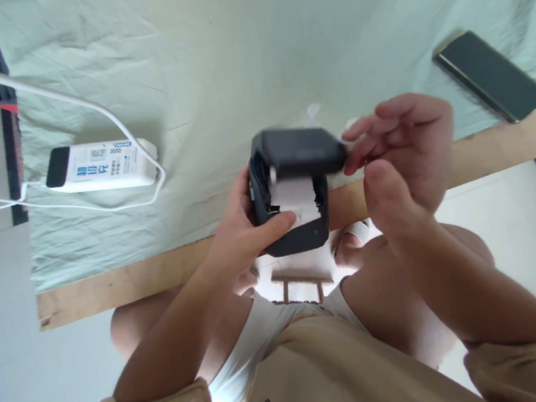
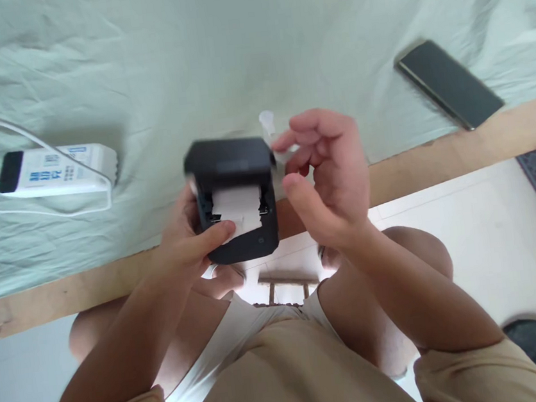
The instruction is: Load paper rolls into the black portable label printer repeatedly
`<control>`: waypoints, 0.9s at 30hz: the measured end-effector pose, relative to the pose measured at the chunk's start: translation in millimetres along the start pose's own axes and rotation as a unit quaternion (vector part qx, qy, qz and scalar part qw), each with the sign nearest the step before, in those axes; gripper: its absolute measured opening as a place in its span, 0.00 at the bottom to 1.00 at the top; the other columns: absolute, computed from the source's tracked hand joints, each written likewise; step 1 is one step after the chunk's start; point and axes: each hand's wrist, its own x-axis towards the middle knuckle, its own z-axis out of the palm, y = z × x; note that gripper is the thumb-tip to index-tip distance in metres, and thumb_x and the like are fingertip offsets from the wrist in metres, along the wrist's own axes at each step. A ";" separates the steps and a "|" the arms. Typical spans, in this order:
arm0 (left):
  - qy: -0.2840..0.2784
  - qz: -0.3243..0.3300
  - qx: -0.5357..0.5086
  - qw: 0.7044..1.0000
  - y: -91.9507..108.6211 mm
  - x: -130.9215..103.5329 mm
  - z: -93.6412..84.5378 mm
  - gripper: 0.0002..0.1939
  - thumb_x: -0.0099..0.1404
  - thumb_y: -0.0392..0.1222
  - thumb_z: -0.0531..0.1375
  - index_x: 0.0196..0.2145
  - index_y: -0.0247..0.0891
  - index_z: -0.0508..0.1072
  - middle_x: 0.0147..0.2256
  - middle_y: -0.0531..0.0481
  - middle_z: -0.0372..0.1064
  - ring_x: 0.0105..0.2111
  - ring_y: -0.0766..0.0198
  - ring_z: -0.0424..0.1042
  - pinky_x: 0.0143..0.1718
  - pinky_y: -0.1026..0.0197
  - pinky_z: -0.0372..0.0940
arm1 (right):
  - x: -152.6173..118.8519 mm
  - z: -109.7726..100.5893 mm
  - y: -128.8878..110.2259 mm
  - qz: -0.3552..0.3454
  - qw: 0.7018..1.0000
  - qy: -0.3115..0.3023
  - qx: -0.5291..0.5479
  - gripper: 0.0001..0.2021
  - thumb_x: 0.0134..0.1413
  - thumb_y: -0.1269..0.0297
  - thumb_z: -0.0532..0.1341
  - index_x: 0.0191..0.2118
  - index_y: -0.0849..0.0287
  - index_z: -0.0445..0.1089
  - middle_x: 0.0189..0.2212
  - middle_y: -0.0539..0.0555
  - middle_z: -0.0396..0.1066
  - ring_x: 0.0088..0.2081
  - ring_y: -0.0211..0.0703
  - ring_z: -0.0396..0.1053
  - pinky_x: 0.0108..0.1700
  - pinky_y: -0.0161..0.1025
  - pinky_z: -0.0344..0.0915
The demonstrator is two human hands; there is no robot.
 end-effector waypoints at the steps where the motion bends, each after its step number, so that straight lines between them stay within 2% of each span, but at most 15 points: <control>1: 0.003 -0.006 0.000 1.000 1.1 -0.4 0.8 0.45 0.54 0.37 0.74 0.67 0.47 0.63 0.55 0.47 0.76 0.53 0.50 0.77 0.42 0.61 0.77 | -0.4 -0.4 -1.0 0.012 1.000 0.002 0.008 0.12 0.65 0.51 0.61 0.51 0.45 0.67 0.38 0.51 0.72 0.29 0.39 0.65 0.29 0.40 0.63; 3: 0.007 -0.018 -0.005 1.000 3.0 -0.6 1.9 0.46 0.53 0.39 0.75 0.66 0.45 0.63 0.55 0.45 0.75 0.54 0.49 0.77 0.42 0.60 0.77 | -0.8 -1.3 -4.1 0.043 0.999 -0.019 0.003 0.08 0.66 0.52 0.60 0.41 0.50 0.65 0.27 0.48 0.64 0.24 0.37 0.60 0.25 0.38 0.57; 6: 0.001 -0.010 -0.023 1.000 2.5 0.2 2.3 0.46 0.52 0.43 0.76 0.65 0.44 0.63 0.57 0.44 0.74 0.53 0.49 0.77 0.43 0.61 0.77 | 0.4 -1.6 -10.4 0.093 0.991 -0.083 -0.038 0.18 0.62 0.60 0.63 0.26 0.55 0.54 0.19 0.44 0.53 0.20 0.31 0.49 0.22 0.35 0.48; 8: 0.000 0.005 -0.035 0.999 0.7 0.7 2.0 0.42 0.53 0.46 0.75 0.62 0.43 0.66 0.54 0.44 0.75 0.49 0.51 0.79 0.39 0.61 0.76 | 2.0 -0.8 -14.0 0.122 0.983 -0.125 -0.055 0.24 0.57 0.63 0.65 0.21 0.56 0.48 0.16 0.43 0.49 0.20 0.28 0.45 0.21 0.34 0.44; 11: 0.003 -0.007 -0.036 0.999 0.6 0.1 2.7 0.35 0.55 0.50 0.74 0.57 0.41 0.70 0.44 0.45 0.77 0.38 0.56 0.79 0.32 0.63 0.74 | 4.0 0.7 -16.4 0.156 0.974 -0.158 -0.053 0.26 0.55 0.63 0.66 0.18 0.57 0.47 0.14 0.42 0.46 0.19 0.27 0.43 0.20 0.33 0.43; 14: 0.011 -0.038 -0.031 0.999 5.0 -2.1 5.4 0.33 0.56 0.50 0.73 0.57 0.42 0.70 0.42 0.47 0.77 0.33 0.59 0.78 0.27 0.65 0.72 | 5.0 1.4 -16.2 0.174 0.969 -0.167 -0.058 0.26 0.55 0.62 0.65 0.17 0.57 0.47 0.14 0.42 0.46 0.19 0.27 0.43 0.20 0.33 0.43; 19: 0.032 -0.057 -0.038 0.997 9.9 -2.8 7.9 0.35 0.56 0.48 0.74 0.58 0.42 0.69 0.45 0.46 0.76 0.33 0.62 0.78 0.26 0.67 0.71 | 6.3 1.8 -16.5 0.191 0.962 -0.185 -0.063 0.26 0.56 0.61 0.64 0.15 0.58 0.48 0.13 0.43 0.45 0.19 0.28 0.43 0.19 0.33 0.41; 23: 0.024 -0.054 -0.027 0.998 6.9 -0.4 5.3 0.35 0.56 0.50 0.73 0.59 0.43 0.69 0.47 0.45 0.77 0.36 0.58 0.79 0.28 0.64 0.73 | 7.0 2.4 -18.4 0.191 0.962 -0.185 -0.066 0.26 0.56 0.61 0.63 0.15 0.58 0.49 0.12 0.43 0.45 0.18 0.27 0.42 0.19 0.33 0.42; 27: 0.030 -0.054 -0.025 0.998 7.3 -0.1 6.8 0.35 0.56 0.49 0.73 0.59 0.44 0.69 0.40 0.48 0.76 0.34 0.58 0.78 0.29 0.63 0.74 | 7.6 1.2 -18.5 0.209 0.956 -0.188 -0.089 0.27 0.55 0.58 0.63 0.14 0.58 0.48 0.12 0.44 0.45 0.18 0.27 0.42 0.19 0.33 0.42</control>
